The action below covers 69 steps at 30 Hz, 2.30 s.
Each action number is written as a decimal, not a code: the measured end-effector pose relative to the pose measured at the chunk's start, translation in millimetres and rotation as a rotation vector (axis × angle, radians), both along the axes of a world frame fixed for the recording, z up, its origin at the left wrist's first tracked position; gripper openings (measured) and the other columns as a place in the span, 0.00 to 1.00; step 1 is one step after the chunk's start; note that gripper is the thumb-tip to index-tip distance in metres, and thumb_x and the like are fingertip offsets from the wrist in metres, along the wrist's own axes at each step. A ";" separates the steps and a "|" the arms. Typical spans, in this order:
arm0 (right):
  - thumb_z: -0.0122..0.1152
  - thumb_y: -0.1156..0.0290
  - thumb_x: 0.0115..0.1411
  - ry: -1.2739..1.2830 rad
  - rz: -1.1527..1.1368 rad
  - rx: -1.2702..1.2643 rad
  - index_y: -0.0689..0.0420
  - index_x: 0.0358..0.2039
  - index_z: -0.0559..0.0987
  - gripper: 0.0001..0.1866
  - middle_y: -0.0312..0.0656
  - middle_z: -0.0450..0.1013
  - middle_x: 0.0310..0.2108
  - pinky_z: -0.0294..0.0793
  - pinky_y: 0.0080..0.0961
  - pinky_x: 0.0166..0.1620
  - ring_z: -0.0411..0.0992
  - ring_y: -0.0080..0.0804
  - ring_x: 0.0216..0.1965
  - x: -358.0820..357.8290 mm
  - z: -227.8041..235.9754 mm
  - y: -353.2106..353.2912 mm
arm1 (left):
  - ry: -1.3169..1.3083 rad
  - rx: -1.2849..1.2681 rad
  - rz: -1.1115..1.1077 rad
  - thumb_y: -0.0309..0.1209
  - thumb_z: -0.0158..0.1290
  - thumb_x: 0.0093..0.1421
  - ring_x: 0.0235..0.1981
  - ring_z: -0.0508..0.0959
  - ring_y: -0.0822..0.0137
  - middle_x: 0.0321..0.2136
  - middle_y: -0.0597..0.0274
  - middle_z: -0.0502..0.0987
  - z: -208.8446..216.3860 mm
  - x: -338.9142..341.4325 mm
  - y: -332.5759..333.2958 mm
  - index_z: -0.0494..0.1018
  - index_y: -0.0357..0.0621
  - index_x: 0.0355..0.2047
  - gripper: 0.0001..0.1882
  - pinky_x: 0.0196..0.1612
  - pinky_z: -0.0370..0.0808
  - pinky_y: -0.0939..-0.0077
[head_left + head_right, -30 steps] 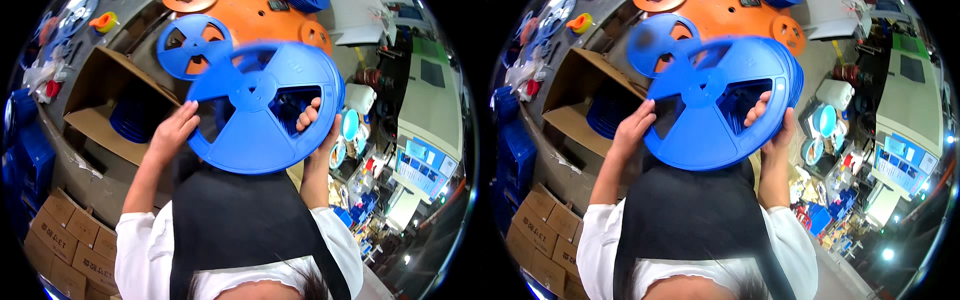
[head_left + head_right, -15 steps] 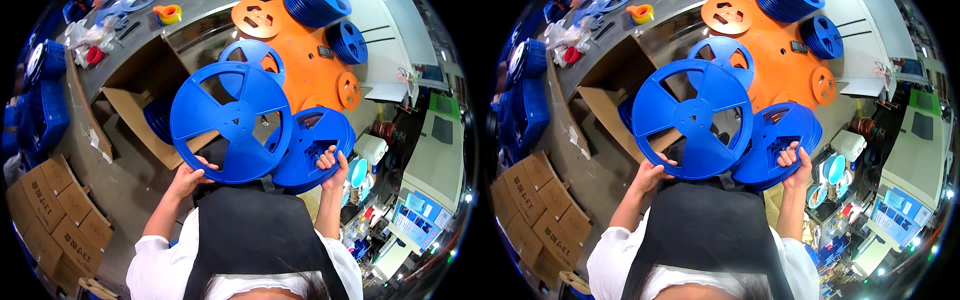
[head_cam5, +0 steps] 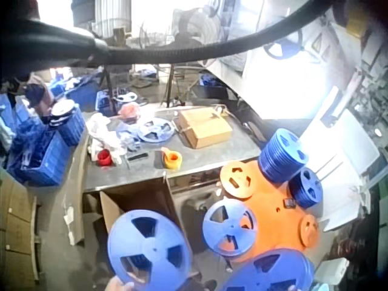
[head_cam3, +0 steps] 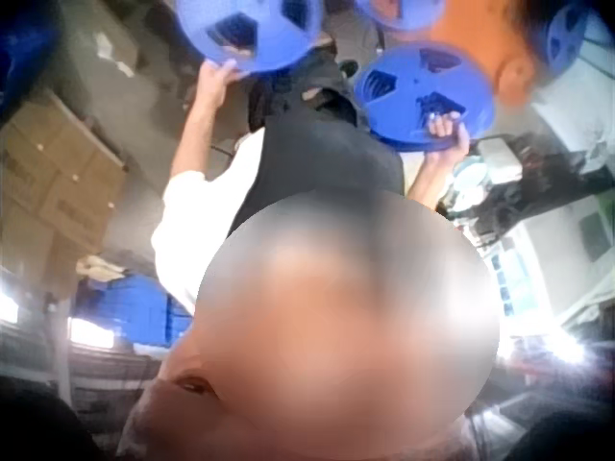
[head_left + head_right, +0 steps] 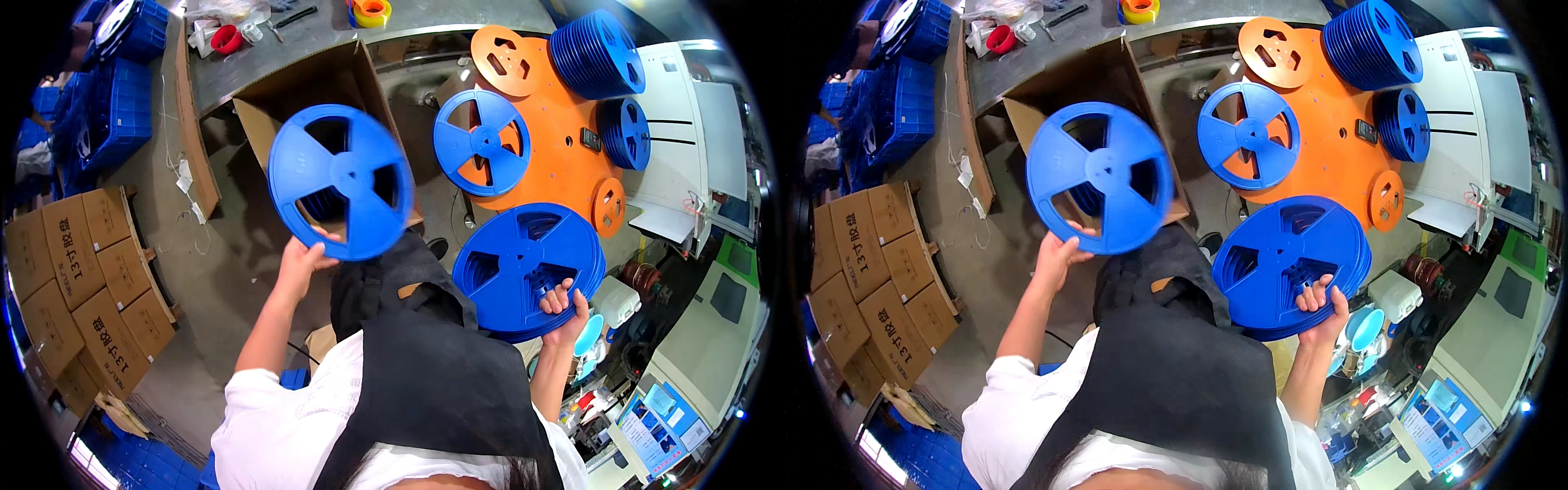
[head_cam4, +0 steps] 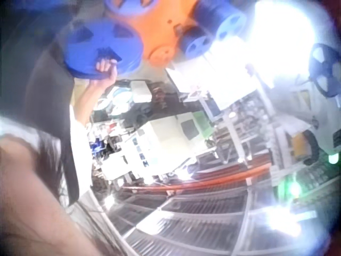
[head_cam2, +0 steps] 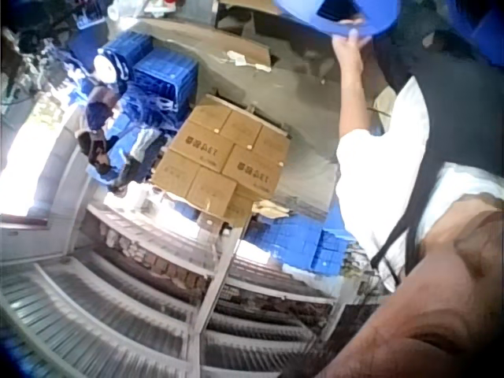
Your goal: The person takes blue plastic reels from a stack and places them one by one into a cardboard box.
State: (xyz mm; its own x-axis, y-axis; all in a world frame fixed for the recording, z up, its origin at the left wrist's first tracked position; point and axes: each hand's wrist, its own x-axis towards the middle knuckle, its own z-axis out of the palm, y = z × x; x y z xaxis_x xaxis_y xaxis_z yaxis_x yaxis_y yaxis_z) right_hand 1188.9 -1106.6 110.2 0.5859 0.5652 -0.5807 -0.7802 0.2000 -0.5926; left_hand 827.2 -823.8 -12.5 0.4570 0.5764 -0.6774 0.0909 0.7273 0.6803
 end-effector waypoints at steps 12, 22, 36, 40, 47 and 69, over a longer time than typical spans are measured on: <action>0.54 0.66 0.57 -0.041 -0.064 -0.155 0.58 0.39 0.72 0.12 0.34 0.62 0.19 0.63 0.24 0.27 0.61 0.24 0.20 -15.5 7.5 -1.5 | 0.503 0.332 0.072 0.22 0.47 0.58 0.29 0.80 0.64 0.31 0.57 0.79 -203.5 151.1 96.8 0.68 0.37 0.41 0.10 0.27 0.78 0.73; 0.54 0.66 0.58 -0.095 -0.118 -0.184 0.59 0.40 0.72 0.12 0.34 0.61 0.19 0.64 0.24 0.28 0.61 0.24 0.21 -24.8 13.3 -2.9 | 0.745 0.628 -0.111 0.26 0.49 0.57 0.37 0.78 0.45 0.31 0.45 0.78 -208.6 207.4 105.5 0.68 0.37 0.39 0.10 0.42 0.73 0.57; 0.53 0.67 0.56 -0.098 -0.126 -0.222 0.59 0.38 0.70 0.12 0.36 0.63 0.18 0.64 0.26 0.26 0.62 0.27 0.20 -17.4 14.6 0.4 | 0.785 0.538 -0.191 0.29 0.52 0.56 0.41 0.77 0.44 0.38 0.42 0.77 -225.6 216.0 100.9 0.67 0.38 0.47 0.18 0.45 0.72 0.58; 0.53 0.67 0.56 -0.114 -0.100 -0.232 0.59 0.39 0.71 0.12 0.34 0.61 0.18 0.63 0.24 0.26 0.61 0.24 0.19 -16.1 16.1 -0.7 | 0.692 0.329 -0.195 0.34 0.56 0.56 0.52 0.72 0.46 0.50 0.38 0.71 -239.6 217.7 98.1 0.52 0.42 0.64 0.37 0.54 0.68 0.62; 0.54 0.68 0.55 -0.197 -0.003 -0.045 0.60 0.37 0.68 0.12 0.35 0.61 0.17 0.61 0.22 0.22 0.60 0.23 0.16 3.0 29.7 16.3 | 0.629 0.497 -0.345 0.38 0.57 0.54 0.59 0.65 0.51 0.58 0.42 0.64 -231.0 138.3 33.4 0.55 0.38 0.63 0.39 0.60 0.62 0.65; 0.60 0.60 0.56 0.166 0.736 0.877 0.56 0.32 0.65 0.16 0.30 0.59 0.14 0.60 0.20 0.18 0.59 0.21 0.12 7.3 1.3 68.1 | 0.506 1.800 -0.804 0.32 0.61 0.42 0.66 0.55 0.56 0.60 0.55 0.63 68.3 50.0 -129.3 0.68 0.47 0.50 0.31 0.67 0.48 0.50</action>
State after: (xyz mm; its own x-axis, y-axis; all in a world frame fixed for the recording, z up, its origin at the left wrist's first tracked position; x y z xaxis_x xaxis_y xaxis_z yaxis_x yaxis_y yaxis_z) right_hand 1196.2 -1038.5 111.5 -0.0987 0.9850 0.1415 -0.9342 -0.0427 -0.3542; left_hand 877.2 -953.0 55.9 0.8920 0.4095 0.1915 0.3578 -0.8984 0.2546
